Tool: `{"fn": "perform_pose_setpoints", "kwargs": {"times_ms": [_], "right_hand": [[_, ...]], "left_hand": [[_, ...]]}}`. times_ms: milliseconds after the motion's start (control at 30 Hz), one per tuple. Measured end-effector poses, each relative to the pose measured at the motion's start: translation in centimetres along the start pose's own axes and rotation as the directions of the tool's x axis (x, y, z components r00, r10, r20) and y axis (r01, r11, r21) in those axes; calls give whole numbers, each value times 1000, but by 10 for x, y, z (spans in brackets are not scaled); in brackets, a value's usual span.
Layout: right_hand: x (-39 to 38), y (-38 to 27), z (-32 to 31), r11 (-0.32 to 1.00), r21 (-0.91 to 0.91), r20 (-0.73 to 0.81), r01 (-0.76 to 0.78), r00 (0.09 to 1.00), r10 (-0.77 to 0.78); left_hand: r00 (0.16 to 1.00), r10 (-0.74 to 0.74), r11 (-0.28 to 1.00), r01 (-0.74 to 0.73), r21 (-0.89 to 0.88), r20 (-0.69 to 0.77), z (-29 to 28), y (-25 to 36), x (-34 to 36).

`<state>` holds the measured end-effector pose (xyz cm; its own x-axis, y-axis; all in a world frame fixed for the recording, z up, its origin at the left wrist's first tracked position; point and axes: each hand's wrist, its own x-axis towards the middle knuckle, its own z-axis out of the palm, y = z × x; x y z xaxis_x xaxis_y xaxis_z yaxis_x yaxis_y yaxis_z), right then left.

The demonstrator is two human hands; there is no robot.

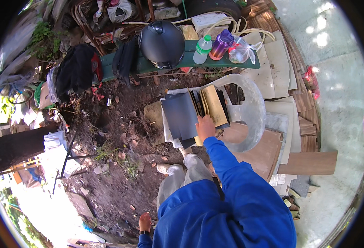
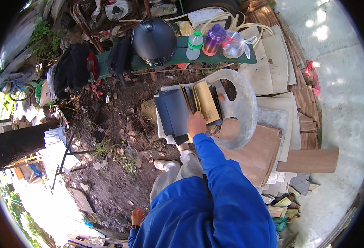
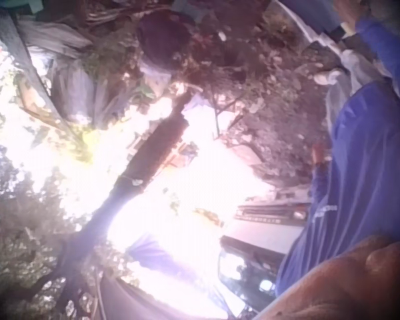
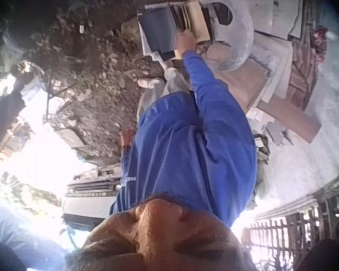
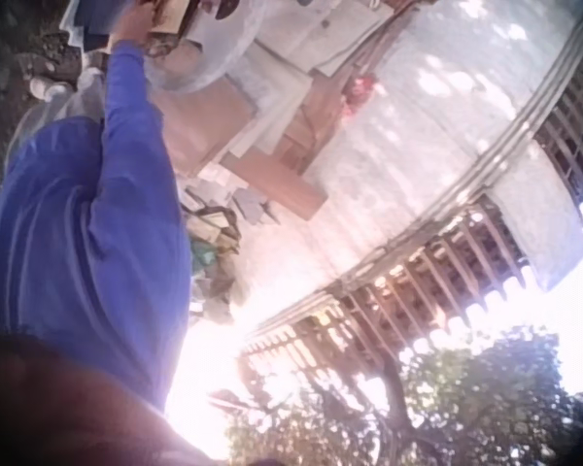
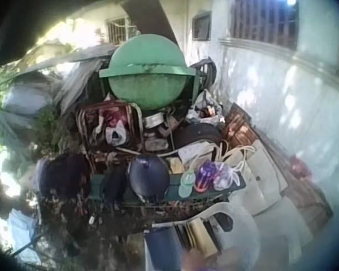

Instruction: The person sands the hood of a white car using a sanding block. They walk around the cluttered yard to retrieve more sandpaper sheets from a pile and a drawer, then return to the car to continue sanding the surface.

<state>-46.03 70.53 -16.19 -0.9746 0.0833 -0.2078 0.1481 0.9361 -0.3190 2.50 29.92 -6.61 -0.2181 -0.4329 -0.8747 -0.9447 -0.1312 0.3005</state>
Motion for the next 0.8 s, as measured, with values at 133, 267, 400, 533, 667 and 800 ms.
{"fn": "perform_pose_setpoints", "kwargs": {"times_ms": [133,267,400,533,667,800], "right_hand": [[-18,-19,5,981,-159,-36,114,992,-121],[-32,-24,23,968,-171,-108,183,973,-203],[-36,-22,26,973,-155,-46,174,982,-183],[-39,-23,35,973,-108,-34,204,977,-209],[-38,-20,44,977,68,-15,203,979,-203],[-37,-18,49,930,299,1,215,974,-226]], "left_hand": [[660,689,442,-710,548,299,21,24,59],[794,485,572,-606,554,367,131,194,46],[723,488,595,-685,419,489,232,299,84],[773,345,858,-490,155,533,320,358,141],[802,312,926,-376,23,510,391,391,150],[774,313,925,-380,8,550,408,380,176]]}}
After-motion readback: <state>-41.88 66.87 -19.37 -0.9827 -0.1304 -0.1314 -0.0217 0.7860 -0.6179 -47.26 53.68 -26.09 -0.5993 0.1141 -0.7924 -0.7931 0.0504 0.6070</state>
